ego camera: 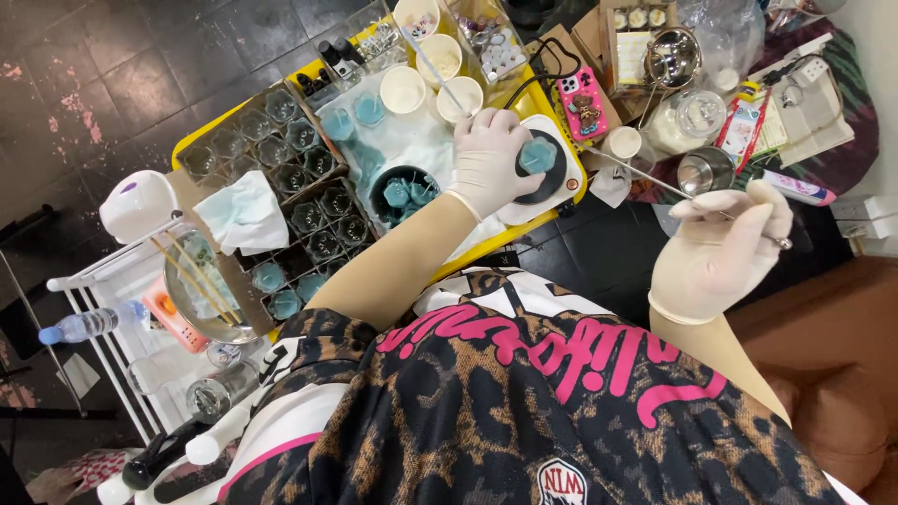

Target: Stirring melted blue wax in a pot and preparing molds for candle making.

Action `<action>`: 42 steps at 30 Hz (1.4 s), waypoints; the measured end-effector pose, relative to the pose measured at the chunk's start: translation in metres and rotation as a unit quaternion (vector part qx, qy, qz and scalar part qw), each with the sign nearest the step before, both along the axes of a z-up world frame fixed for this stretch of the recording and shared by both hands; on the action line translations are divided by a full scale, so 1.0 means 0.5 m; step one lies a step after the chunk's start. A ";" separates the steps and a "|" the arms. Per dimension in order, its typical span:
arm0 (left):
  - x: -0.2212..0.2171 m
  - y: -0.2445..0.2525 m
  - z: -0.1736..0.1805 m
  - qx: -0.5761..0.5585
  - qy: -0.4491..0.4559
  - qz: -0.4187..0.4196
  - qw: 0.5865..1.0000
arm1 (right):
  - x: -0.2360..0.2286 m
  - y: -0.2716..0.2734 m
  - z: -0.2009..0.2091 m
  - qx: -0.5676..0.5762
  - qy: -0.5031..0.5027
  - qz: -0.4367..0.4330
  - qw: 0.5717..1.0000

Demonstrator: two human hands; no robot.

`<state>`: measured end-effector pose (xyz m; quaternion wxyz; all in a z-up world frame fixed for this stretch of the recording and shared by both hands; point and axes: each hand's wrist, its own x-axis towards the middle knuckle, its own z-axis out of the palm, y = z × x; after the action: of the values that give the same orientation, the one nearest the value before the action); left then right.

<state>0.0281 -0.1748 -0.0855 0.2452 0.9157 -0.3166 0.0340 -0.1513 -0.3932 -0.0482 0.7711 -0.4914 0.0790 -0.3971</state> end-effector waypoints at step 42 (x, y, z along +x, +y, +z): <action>0.211 0.247 -0.093 0.260 0.106 0.410 0.868 | 0.021 -0.004 0.006 0.019 0.025 0.126 0.991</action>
<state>0.1338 -0.0512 -0.1322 -0.0059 0.9918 0.1182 -0.0492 -0.1407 -0.3951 -0.0452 0.8221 -0.4925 0.0428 -0.2825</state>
